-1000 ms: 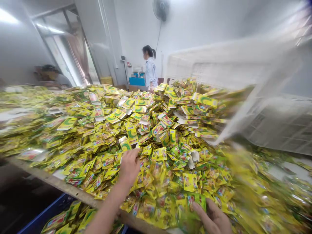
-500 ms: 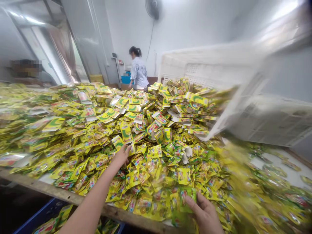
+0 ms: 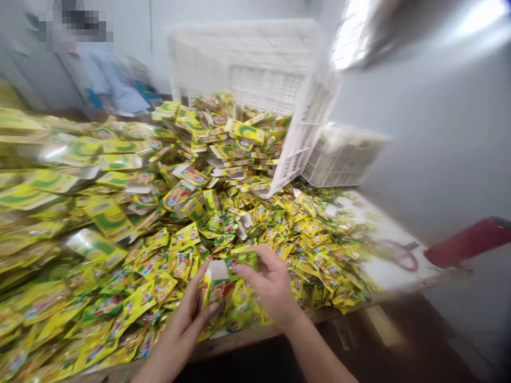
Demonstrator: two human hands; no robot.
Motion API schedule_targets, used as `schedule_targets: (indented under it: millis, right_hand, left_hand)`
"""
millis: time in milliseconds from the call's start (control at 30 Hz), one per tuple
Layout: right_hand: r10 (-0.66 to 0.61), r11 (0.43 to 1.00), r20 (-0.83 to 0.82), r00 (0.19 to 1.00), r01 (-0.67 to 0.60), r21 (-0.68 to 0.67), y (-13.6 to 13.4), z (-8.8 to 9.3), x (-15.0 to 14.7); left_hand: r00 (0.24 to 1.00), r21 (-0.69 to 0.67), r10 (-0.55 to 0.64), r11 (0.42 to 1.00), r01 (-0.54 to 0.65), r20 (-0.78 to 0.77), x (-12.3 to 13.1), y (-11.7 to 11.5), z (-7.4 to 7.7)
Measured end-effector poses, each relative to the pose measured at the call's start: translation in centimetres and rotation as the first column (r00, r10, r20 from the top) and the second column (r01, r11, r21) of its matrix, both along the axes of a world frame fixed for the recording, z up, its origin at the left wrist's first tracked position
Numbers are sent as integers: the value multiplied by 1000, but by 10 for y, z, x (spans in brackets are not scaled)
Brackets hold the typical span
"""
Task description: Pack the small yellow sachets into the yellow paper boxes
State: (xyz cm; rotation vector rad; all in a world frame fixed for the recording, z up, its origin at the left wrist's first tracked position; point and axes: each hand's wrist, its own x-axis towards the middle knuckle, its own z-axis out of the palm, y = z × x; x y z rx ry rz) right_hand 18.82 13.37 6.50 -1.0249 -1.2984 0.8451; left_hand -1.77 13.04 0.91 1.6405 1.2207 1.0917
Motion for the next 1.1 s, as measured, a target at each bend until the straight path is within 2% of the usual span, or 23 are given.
schedule_targets:
  millis: [100,167,233,300,400,500,600,767,867,900,967,1033,1100]
  right_hand:
    - [-45,989,284,958,3,149,1,-10,8]
    - [-50,986,423,905,-24,166,-3,-16,15]
    - [-32,986,498,867,-54,156,-6,-18,20]
    - [-30,985,499,866,-58,161,-7,-17,20]
    - [-30,990,517,855,-44,131,-7,-16,15]
    - [-44,997,636,771,-7,77,-10,-15,10]
    - [-18,999,734,678,-11,35,-14,-7,10]
    - [171,969,855,489,-240,-57,-13,17,17]
    - [272,937,855,442,-323,-132,-13,21,15]
    - [277,941,852,445,-307,-145,-14,21,12]
    - [222,968,863,454,-210,-138,-18,19,2]
    - [137,989,891,433,-107,-101,-24,18,-10]
    - [83,996,915,394,-71,-60,-29,19,-19]
  left_hand:
    - [998,-246,5,969,11,64,18,-2,-33]
    - [998,-298,7,954,14,69,19,-2,-46]
    - [997,-304,-32,951,54,76,17,-3,-50]
    - [995,-304,-53,949,76,84,16,-4,-48]
    - [998,-301,1,954,16,56,16,-6,-43]
    - [997,-289,46,957,-26,63,18,-8,-41]
    - [994,-296,33,955,-2,101,19,-9,-42]
    - [983,-257,-156,950,176,99,18,-7,-36]
    - [953,-189,-302,935,301,23,19,-5,-26]
    - [947,-177,-321,932,317,9,20,-5,-23]
    - [960,-163,-278,946,278,25,22,-5,-21]
    - [973,-159,-213,961,226,94,23,-6,-22]
    - [968,-176,-169,963,202,185,24,-8,-26]
